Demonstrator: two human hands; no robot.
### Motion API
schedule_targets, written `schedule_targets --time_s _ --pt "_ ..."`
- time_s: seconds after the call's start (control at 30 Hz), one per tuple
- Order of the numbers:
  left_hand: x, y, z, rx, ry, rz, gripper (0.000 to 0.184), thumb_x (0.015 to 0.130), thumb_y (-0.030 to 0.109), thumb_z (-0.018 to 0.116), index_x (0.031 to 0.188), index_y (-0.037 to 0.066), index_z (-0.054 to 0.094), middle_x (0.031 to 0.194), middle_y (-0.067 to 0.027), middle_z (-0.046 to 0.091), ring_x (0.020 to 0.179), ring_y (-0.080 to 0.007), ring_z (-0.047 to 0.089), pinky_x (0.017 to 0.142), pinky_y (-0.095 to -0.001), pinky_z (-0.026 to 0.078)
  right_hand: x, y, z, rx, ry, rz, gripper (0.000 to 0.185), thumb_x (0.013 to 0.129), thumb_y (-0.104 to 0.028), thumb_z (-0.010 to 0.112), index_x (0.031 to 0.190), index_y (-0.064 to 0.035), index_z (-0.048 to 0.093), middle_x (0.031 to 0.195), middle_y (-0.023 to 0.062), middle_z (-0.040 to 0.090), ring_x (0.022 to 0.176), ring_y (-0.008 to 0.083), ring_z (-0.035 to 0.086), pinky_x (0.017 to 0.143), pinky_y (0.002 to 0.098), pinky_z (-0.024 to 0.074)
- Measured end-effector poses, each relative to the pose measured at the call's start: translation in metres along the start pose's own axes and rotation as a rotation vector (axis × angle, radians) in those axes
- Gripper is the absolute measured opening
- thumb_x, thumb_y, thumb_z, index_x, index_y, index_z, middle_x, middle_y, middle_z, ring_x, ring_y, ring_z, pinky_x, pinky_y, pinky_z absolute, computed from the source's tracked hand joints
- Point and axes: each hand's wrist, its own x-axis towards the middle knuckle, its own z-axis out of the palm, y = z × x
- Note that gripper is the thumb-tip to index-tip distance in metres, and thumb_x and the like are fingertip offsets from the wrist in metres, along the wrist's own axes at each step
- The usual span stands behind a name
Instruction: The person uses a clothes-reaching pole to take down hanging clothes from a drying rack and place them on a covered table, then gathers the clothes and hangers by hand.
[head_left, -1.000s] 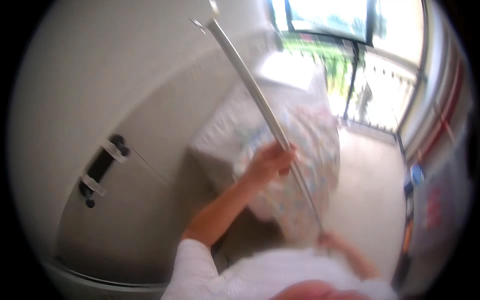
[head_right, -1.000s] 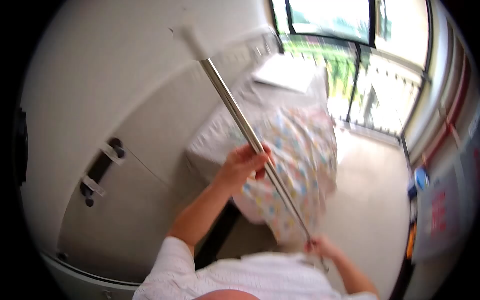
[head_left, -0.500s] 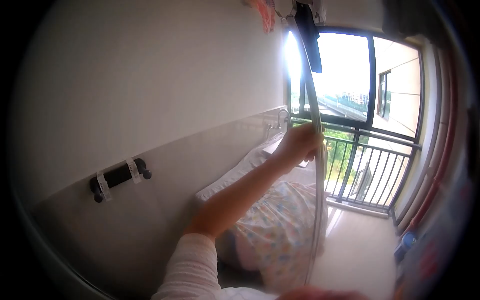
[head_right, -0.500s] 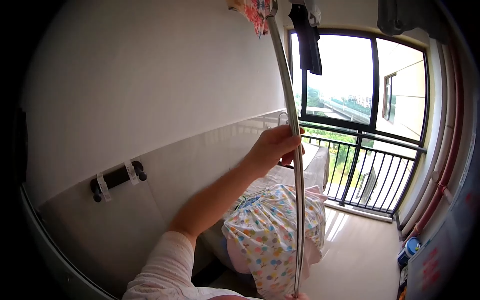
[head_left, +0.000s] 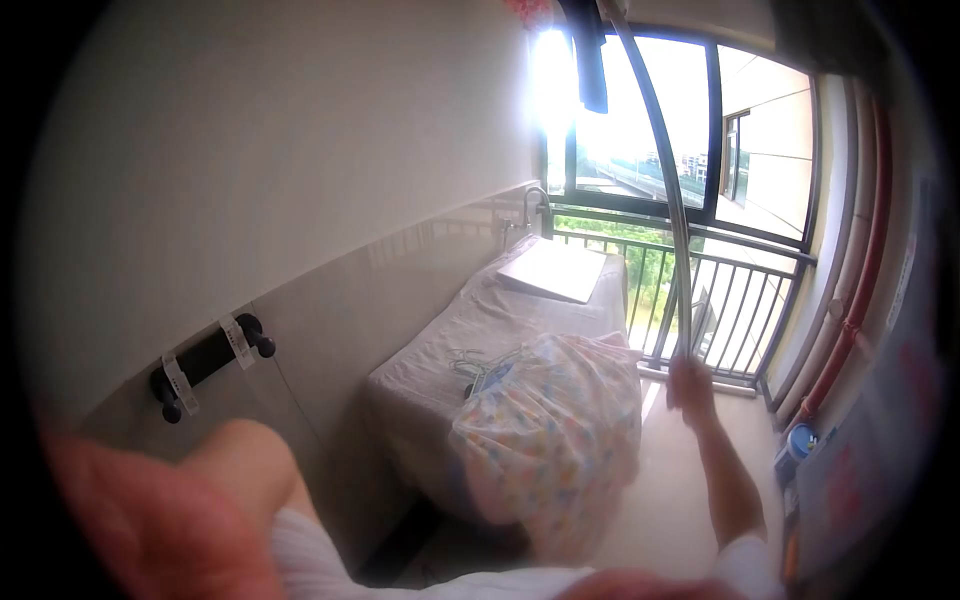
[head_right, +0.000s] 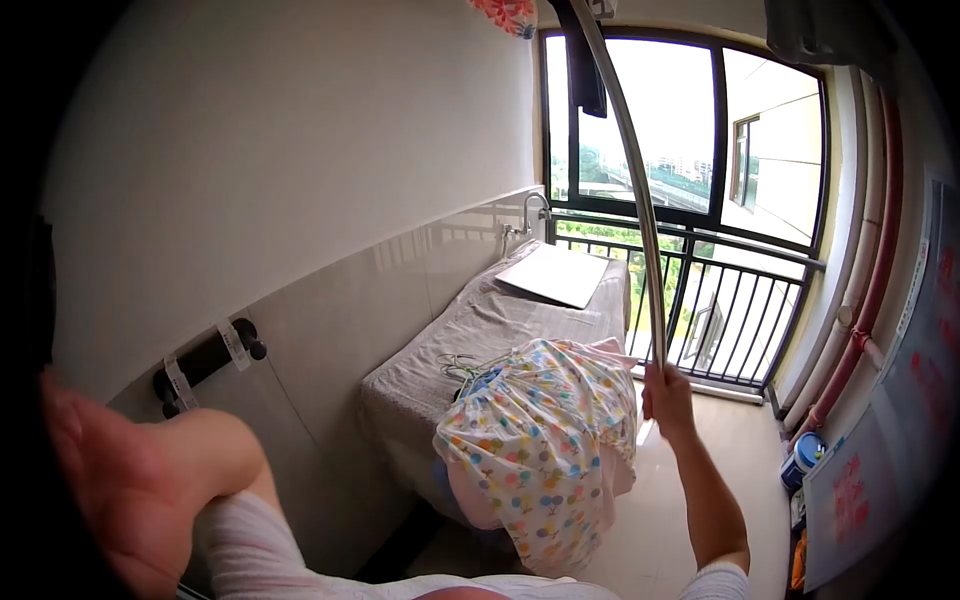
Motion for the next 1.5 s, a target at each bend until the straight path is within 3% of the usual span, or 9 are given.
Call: schedule_targets --time_s 0.17,0.4,0.43,0.63,0.73,0.8,1.0,1.3,1.5 --pt "0.006 -0.004 -0.023 0.122 -0.120 -0.027 0.042 0.083 0.033 0.042 0.104 -0.003 0.050 0.099 -0.0171 0.053 0.098 -0.0238 0.046 0.084 -0.0360 0.027 0.048 -0.070 0.015 -0.162 0.007 -0.380 0.035 0.086 -0.036 0.042 0.069 -0.0059 0.047 0.040 -0.0004 0.038 0.027 0.0070 0.032 0.025 0.0206 0.0241" --pt "0.006 -0.003 -0.053 0.183 -0.199 -0.140 0.042 0.083 0.034 0.041 0.100 -0.002 0.053 0.097 -0.0168 0.054 0.105 -0.0229 0.043 0.094 -0.0387 0.020 0.077 -0.127 0.062 0.049 -0.045 -0.284 0.040 0.084 -0.044 0.045 0.068 -0.0075 0.046 0.043 -0.0014 0.039 0.029 0.0056 0.035 0.026 0.0202 0.0257" --pt "0.004 -0.001 -0.055 0.189 -0.210 -0.162 0.042 0.083 0.034 0.040 0.099 -0.002 0.053 0.097 -0.0168 0.054 0.106 -0.0228 0.043 0.095 -0.0391 0.019 0.062 -0.130 0.067 0.150 -0.028 -0.128 0.041 0.084 -0.045 0.044 0.066 -0.0079 0.047 0.044 -0.0013 0.040 0.029 0.0061 0.035 0.026 0.0202 0.0262" --pt "-0.009 0.011 -0.068 0.233 -0.206 -0.209 0.042 0.083 0.035 0.039 0.096 -0.001 0.056 0.096 -0.0165 0.055 0.111 -0.0220 0.041 0.104 -0.0415 0.012 0.020 -0.043 0.045 0.232 -0.016 -0.086 0.044 0.084 -0.044 0.042 0.062 -0.0074 0.047 0.041 -0.0004 0.039 0.029 0.0068 0.035 0.026 0.0197 0.0269" --pt "-0.005 0.018 -0.079 0.200 -0.243 -0.229 0.036 0.082 0.030 0.040 0.093 0.001 0.058 0.088 -0.0163 0.058 0.107 -0.0225 0.046 0.104 -0.0411 0.013 -0.001 -0.010 0.034 -0.085 0.071 -0.336 0.043 0.085 -0.045 0.040 0.065 -0.0074 0.046 0.042 -0.0003 0.039 0.029 0.0071 0.034 0.026 0.0198 0.0252" --pt "-0.006 0.019 -0.074 0.137 -0.223 -0.203 0.036 0.082 0.028 0.039 0.093 0.000 0.059 0.087 -0.0169 0.058 0.104 -0.0230 0.048 0.103 -0.0414 0.016 -0.001 -0.012 0.030 0.029 0.074 -0.215 0.044 0.085 -0.046 0.040 0.064 -0.0071 0.046 0.041 -0.0001 0.039 0.028 0.0079 0.033 0.026 0.0205 0.0238" --pt "-0.021 0.000 -0.048 0.164 -0.145 -0.066 0.036 0.082 0.024 0.036 0.095 -0.002 0.057 0.083 -0.0177 0.057 0.093 -0.0245 0.052 0.095 -0.0402 0.026 0.076 -0.117 0.044 0.077 0.077 -0.232 0.047 0.083 -0.050 0.040 0.062 -0.0083 0.046 0.040 -0.0002 0.038 0.030 0.0087 0.037 0.029 0.0212 0.0286" --pt "-0.029 -0.015 -0.029 0.513 -0.049 0.145 0.035 0.082 0.018 0.034 0.101 -0.004 0.053 0.075 -0.0179 0.055 0.074 -0.0250 0.055 0.075 -0.0346 0.043 0.163 -0.221 0.076 0.193 -0.296 -0.284 0.043 0.080 -0.051 0.045 0.066 -0.0107 0.042 0.044 -0.0036 0.032 0.033 0.0082 0.030 0.031 0.0231 0.0278" --pt "-0.053 -0.024 -0.014 0.530 -0.138 -0.135 0.034 0.080 0.005 0.041 0.114 0.001 0.041 0.077 -0.0131 0.051 0.066 -0.0165 0.046 0.057 -0.0253 0.038 0.183 -0.237 0.108 0.187 -0.314 -0.305 0.043 0.081 -0.050 0.045 0.066 -0.0099 0.042 0.044 -0.0028 0.033 0.034 0.0087 0.032 0.032 0.0247 0.0275"
